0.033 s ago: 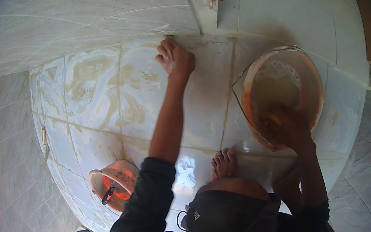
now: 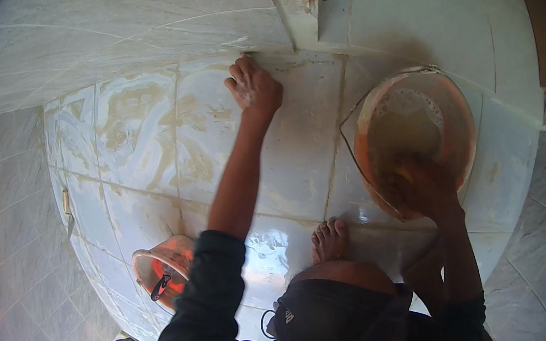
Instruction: The person applies grout to the joints between floor tiles using a spatula and a hand float, then wipes the excess material away using a damp sponge and a bucket of water.
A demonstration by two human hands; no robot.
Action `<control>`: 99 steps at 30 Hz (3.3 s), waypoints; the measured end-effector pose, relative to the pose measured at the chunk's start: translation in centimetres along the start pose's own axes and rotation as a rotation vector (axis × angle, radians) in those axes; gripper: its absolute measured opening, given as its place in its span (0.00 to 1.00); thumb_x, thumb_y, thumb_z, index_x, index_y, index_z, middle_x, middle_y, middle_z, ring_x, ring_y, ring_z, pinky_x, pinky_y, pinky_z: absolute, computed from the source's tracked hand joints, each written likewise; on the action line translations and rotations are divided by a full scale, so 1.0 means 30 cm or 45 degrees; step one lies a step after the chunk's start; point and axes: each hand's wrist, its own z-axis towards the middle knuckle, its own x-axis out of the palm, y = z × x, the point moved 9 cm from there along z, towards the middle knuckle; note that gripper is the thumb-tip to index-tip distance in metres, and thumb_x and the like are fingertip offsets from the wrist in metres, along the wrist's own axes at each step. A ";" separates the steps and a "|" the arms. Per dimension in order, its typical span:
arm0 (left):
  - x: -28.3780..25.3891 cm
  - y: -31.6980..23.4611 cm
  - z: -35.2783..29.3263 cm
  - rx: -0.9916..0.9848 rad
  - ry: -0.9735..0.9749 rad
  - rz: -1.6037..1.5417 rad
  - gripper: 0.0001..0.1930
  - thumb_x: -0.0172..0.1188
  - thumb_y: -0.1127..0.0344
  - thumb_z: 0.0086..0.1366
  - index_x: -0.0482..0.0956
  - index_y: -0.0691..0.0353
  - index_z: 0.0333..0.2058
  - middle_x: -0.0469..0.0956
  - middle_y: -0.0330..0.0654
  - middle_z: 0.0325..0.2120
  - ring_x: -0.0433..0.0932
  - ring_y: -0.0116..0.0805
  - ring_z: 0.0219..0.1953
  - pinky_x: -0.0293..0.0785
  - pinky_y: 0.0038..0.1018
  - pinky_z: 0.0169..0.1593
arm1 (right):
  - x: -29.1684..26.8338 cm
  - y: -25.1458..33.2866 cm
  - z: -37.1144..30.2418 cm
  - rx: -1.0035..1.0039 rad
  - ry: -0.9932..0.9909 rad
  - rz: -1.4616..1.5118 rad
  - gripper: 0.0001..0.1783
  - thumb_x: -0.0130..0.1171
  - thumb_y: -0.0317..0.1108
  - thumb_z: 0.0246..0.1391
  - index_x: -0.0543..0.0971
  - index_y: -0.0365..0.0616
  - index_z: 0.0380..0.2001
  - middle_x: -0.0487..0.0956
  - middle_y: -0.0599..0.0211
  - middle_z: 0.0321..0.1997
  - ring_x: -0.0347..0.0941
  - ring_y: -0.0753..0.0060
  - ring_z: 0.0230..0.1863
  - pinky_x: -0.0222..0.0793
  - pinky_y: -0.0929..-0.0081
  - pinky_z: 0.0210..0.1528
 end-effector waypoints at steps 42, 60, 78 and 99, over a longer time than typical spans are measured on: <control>-0.110 0.556 0.190 -0.580 -0.249 -0.335 0.34 0.58 0.68 0.52 0.64 0.61 0.61 0.61 0.54 0.49 0.58 0.56 0.53 0.54 0.52 0.56 | 0.016 -0.009 0.006 -0.052 0.000 -0.022 0.21 0.62 0.41 0.52 0.75 0.47 0.49 0.78 0.54 0.48 0.77 0.46 0.46 0.72 0.52 0.49; 0.043 -0.121 -0.104 0.063 0.213 -0.673 0.38 0.59 0.74 0.47 0.65 0.64 0.61 0.62 0.54 0.48 0.60 0.56 0.53 0.60 0.54 0.51 | 0.013 -0.002 0.021 0.006 0.042 -0.089 0.23 0.63 0.42 0.53 0.77 0.41 0.48 0.80 0.51 0.47 0.78 0.47 0.47 0.72 0.55 0.52; -0.128 0.721 0.356 -0.207 0.136 -0.400 0.31 0.56 0.64 0.54 0.70 0.47 0.61 0.64 0.52 0.52 0.59 0.56 0.58 0.53 0.55 0.59 | 0.016 -0.053 0.010 -0.111 -0.030 -0.108 0.22 0.63 0.42 0.53 0.78 0.36 0.45 0.79 0.46 0.44 0.77 0.43 0.47 0.72 0.56 0.52; -0.118 0.752 0.274 -0.100 0.014 -0.383 0.35 0.56 0.73 0.52 0.69 0.47 0.62 0.63 0.50 0.47 0.61 0.53 0.52 0.59 0.54 0.50 | 0.097 -0.212 0.029 0.005 0.072 0.124 0.21 0.63 0.31 0.51 0.76 0.35 0.48 0.80 0.48 0.46 0.76 0.47 0.51 0.70 0.60 0.56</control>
